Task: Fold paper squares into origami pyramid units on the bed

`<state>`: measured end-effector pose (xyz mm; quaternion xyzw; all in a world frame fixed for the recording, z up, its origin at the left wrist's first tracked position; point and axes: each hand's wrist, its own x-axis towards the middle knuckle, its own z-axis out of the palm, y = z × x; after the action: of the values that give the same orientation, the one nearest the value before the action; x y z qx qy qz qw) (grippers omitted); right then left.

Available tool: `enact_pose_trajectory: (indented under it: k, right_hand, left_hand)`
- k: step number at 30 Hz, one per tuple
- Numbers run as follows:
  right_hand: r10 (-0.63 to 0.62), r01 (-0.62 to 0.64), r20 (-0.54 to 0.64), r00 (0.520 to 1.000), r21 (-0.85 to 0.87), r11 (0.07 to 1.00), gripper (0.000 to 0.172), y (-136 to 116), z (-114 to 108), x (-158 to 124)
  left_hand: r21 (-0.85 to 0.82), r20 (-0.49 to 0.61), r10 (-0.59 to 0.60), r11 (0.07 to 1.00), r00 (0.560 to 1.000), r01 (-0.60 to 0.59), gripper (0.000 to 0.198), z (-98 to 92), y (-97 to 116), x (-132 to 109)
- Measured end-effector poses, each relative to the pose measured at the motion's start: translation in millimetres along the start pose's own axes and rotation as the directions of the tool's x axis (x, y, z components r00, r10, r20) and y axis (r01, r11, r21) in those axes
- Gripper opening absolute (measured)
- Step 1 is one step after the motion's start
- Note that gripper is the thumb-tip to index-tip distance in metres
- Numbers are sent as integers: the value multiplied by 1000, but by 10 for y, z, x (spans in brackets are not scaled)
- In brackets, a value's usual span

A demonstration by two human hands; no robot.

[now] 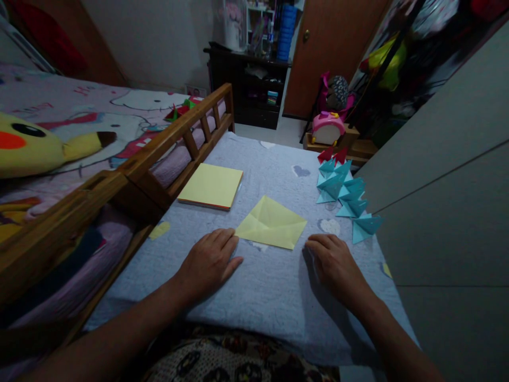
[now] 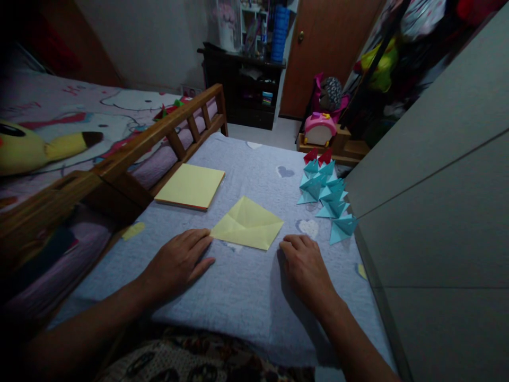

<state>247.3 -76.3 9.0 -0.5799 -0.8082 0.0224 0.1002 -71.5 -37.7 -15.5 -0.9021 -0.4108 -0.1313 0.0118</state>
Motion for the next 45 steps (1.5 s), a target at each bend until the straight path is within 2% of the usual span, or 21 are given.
enact_pose_trajectory:
  k: [3,4,6,10,13,16,17,19,22,27,29,31,34,39,42,45]
  right_hand:
    - [95,-94,-61,994,26,995,22,-92,-13,193]
    - [122,-121,-62,991,23,992,22,-130,5,253]
    - [153,-152,-32,988,30,988,26,-198,67,353]
    - [193,-191,-8,981,126,973,20,-280,234,445]
    - [190,-160,-95,977,257,953,14,-309,314,443]
    - [108,-28,-208,972,353,935,10,-338,309,419]
    - [62,35,-251,966,365,930,10,-348,291,409]
    - [-35,157,-329,944,354,922,11,-364,244,390]
    - [-136,259,-384,913,289,922,12,-356,179,360]
    - [-160,209,-342,926,112,972,43,-238,128,307]
    - [-150,180,-335,930,58,982,43,-186,119,287]
    - [-167,189,-351,921,28,982,32,-151,120,272]
    - [-231,259,-361,903,32,965,17,-137,152,268]
    - [-320,384,-307,896,173,907,16,-178,257,306]
    - [-309,378,-264,914,271,885,15,-207,293,322]
    - [-239,316,-242,941,366,875,16,-213,295,321]
  left_hand:
    - [-22,-16,-18,1000,1000,18,32,-46,24,79]
    - [-31,-18,-17,999,1000,16,35,-57,43,116]
    - [-55,-13,-12,998,1000,11,39,-70,97,202]
    - [-135,22,8,991,1000,-5,48,-41,227,388]
    - [-187,80,-7,982,997,22,55,-7,302,520]
    - [-265,92,-1,964,996,25,62,-4,360,638]
    - [-300,88,11,954,996,16,60,-11,376,673]
    - [-376,71,35,927,997,-6,42,-31,400,733]
    - [-459,1,84,885,996,-75,17,-63,405,787]
    - [-546,-185,142,808,972,-222,13,-75,285,779]
    - [-584,-210,140,776,968,-239,14,-59,193,752]
    - [-615,-201,141,752,969,-237,13,-29,86,717]
    - [-604,-156,147,768,977,-212,14,37,-66,651]
    - [-381,-179,149,900,972,-209,12,121,-178,549]
    - [-271,-202,164,938,966,-216,12,117,-171,515]
    - [-250,-188,139,951,972,-184,13,91,-162,500]
